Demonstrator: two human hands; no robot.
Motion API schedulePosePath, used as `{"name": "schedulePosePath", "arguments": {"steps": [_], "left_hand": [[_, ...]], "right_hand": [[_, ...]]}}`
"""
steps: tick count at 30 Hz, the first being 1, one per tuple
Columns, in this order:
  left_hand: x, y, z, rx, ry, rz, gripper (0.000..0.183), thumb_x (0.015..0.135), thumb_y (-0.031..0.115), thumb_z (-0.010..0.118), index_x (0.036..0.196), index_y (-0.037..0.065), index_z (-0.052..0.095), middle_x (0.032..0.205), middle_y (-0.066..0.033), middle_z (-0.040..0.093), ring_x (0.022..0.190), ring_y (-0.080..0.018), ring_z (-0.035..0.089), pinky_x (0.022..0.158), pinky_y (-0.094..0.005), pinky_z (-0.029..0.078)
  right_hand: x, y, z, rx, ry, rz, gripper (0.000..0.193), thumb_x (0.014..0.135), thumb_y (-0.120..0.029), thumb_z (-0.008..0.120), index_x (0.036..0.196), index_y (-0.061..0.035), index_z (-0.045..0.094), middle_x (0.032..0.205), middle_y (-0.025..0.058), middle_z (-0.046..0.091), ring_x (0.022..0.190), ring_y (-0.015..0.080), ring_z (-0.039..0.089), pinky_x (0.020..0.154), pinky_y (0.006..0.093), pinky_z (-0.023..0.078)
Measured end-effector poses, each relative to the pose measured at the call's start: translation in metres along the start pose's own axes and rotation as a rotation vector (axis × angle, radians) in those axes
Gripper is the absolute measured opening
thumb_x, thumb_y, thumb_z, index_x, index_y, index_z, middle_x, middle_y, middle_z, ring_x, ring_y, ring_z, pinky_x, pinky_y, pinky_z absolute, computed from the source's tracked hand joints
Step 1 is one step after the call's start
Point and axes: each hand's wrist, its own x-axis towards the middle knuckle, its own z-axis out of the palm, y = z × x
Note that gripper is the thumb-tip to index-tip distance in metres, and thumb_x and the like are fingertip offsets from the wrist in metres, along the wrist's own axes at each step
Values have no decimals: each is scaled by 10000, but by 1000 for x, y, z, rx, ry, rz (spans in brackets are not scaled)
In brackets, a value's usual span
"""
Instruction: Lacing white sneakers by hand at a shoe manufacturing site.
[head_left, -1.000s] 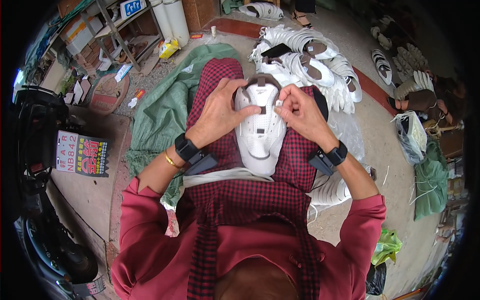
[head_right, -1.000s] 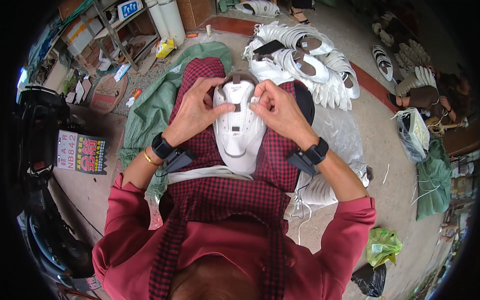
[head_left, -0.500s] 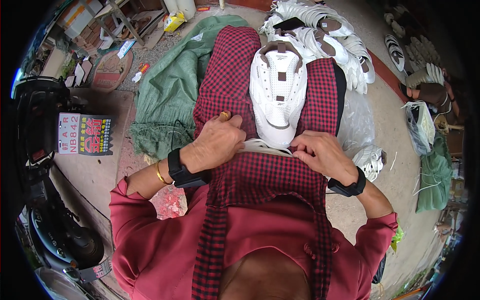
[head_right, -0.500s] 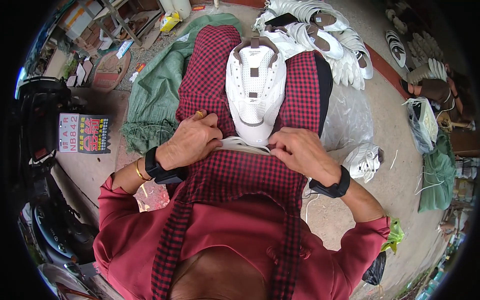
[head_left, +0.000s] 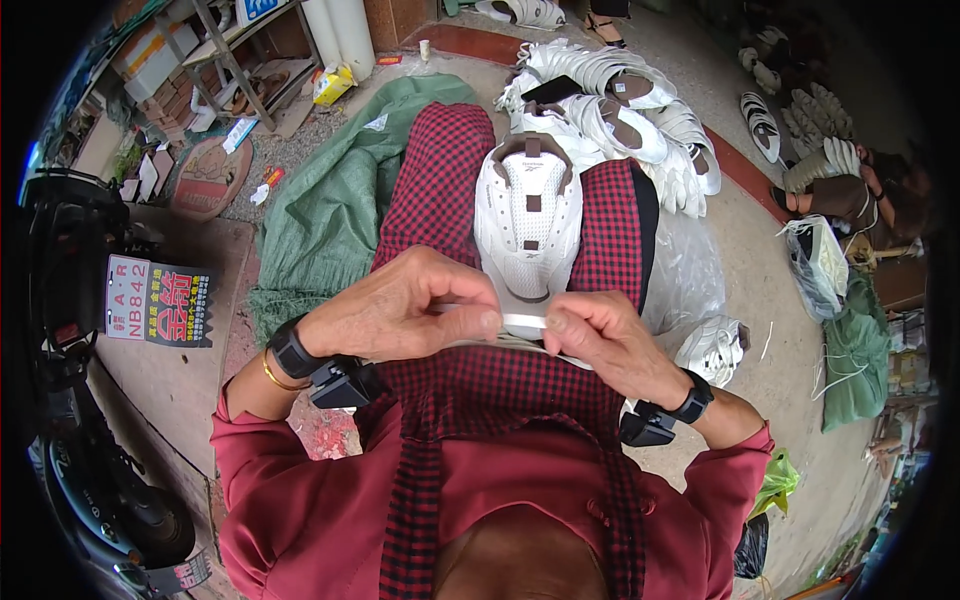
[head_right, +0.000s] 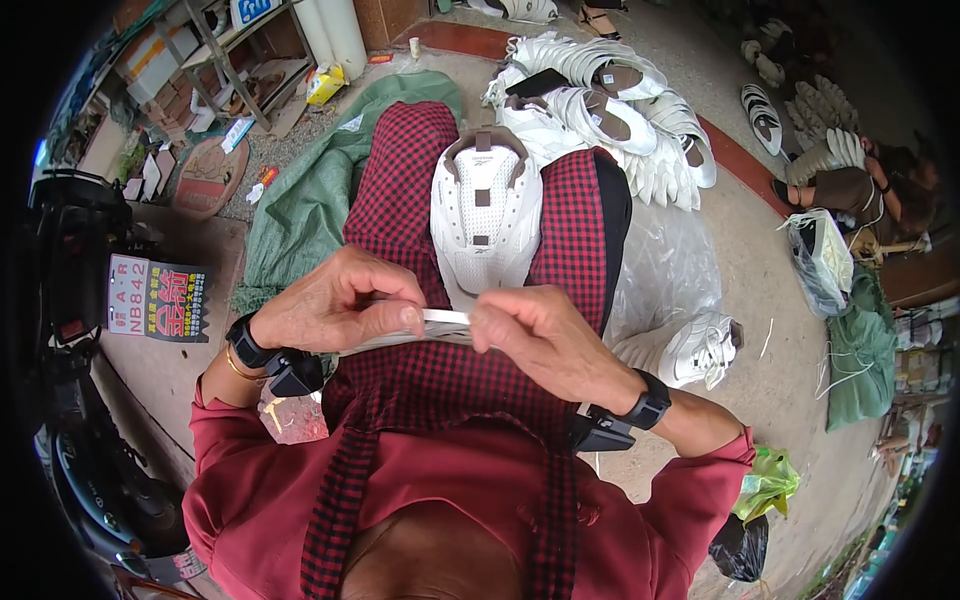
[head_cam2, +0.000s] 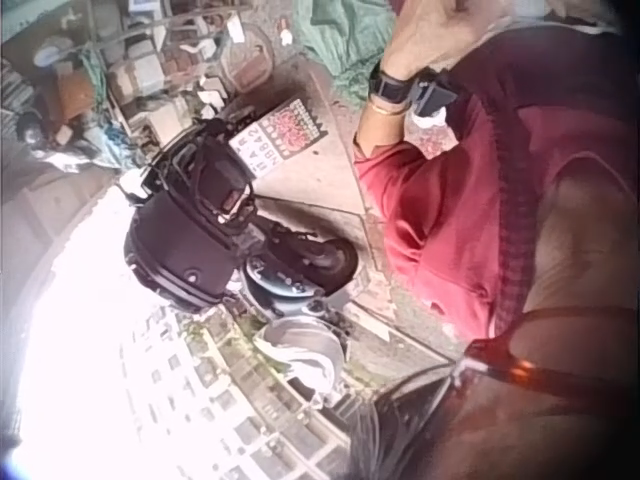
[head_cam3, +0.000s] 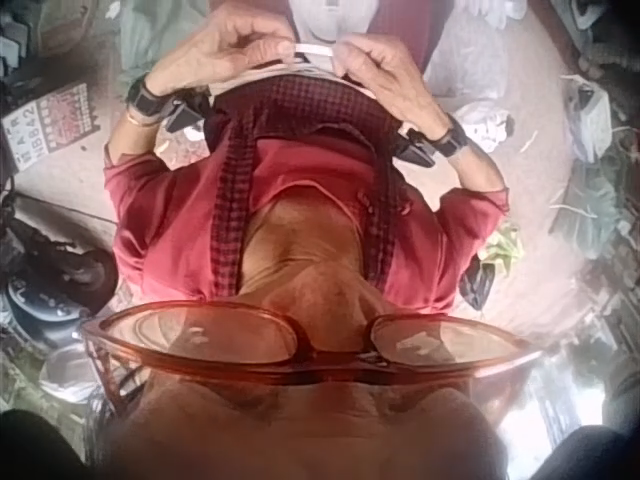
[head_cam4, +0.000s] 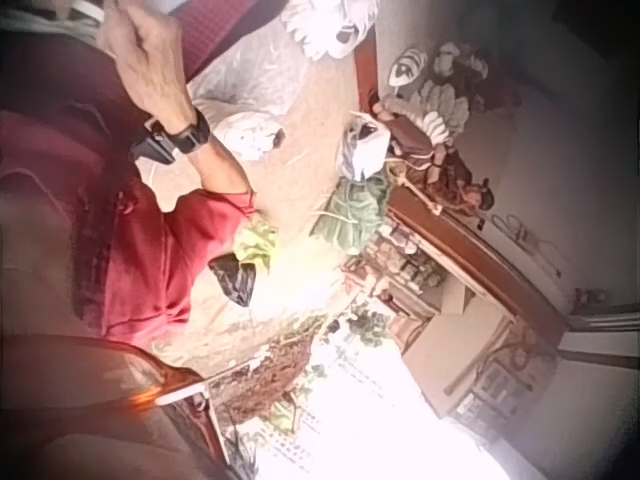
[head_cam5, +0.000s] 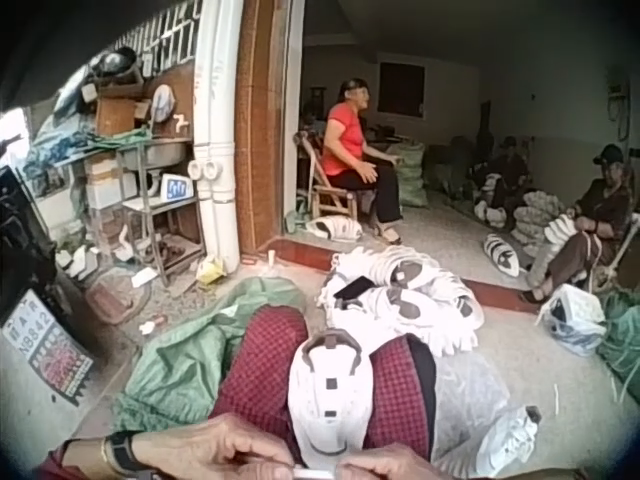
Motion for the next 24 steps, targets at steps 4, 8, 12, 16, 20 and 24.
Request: {"name": "schedulePosePath", "arguments": {"steps": [4, 8, 12, 16, 20, 24], "left_hand": [[-25, 0, -21, -216, 291, -5, 260, 1025, 195, 588, 892, -6, 683, 756, 13, 638, 699, -56, 513, 627, -231, 408], [-29, 0, -28, -239, 378, 11, 294, 1035, 240, 578, 900, 2, 685, 750, 28, 615, 641, -26, 447, 556, -217, 352], [-6, 2, -15, -296, 379, 22, 235, 1023, 177, 589, 925, -5, 701, 706, 49, 568, 614, -15, 400, 530, -209, 312], [21, 3, 6, -51, 293, 86, 155, 978, 116, 626, 935, -9, 706, 741, -23, 665, 662, -55, 550, 583, -253, 454], [47, -6, 35, 127, 213, 175, 85, 920, 57, 658, 905, -26, 675, 741, -108, 629, 581, -132, 545, 532, -300, 422], [65, -10, 51, 209, 192, 219, 84, 909, 54, 662, 895, -28, 665, 705, -118, 598, 569, -182, 571, 533, -337, 442]], "right_hand": [[-8, 21, -73, -207, 551, -151, 342, 989, -166, 564, 689, -2, 575, 627, -43, 517, 591, 27, 393, 534, 252, 316], [-18, 64, -124, -322, 668, -46, 307, 948, -153, 600, 684, 1, 571, 603, -20, 508, 594, 34, 396, 537, 264, 316], [-12, 88, -126, -645, 689, -46, 255, 873, -163, 644, 709, 28, 604, 593, 81, 552, 540, 159, 507, 557, 345, 410], [-12, 103, -146, -1195, 802, 46, 198, 804, -114, 618, 688, 37, 671, 683, 173, 667, 614, 382, 639, 599, 445, 499], [-9, 103, -150, -1343, 858, 165, 153, 775, -31, 586, 871, -5, 703, 864, 178, 669, 822, 374, 630, 752, 443, 504], [3, 30, -86, -790, 802, -356, 352, 779, 88, 466, 1073, 10, 644, 1002, 182, 629, 977, 356, 615, 893, 421, 483]]}}
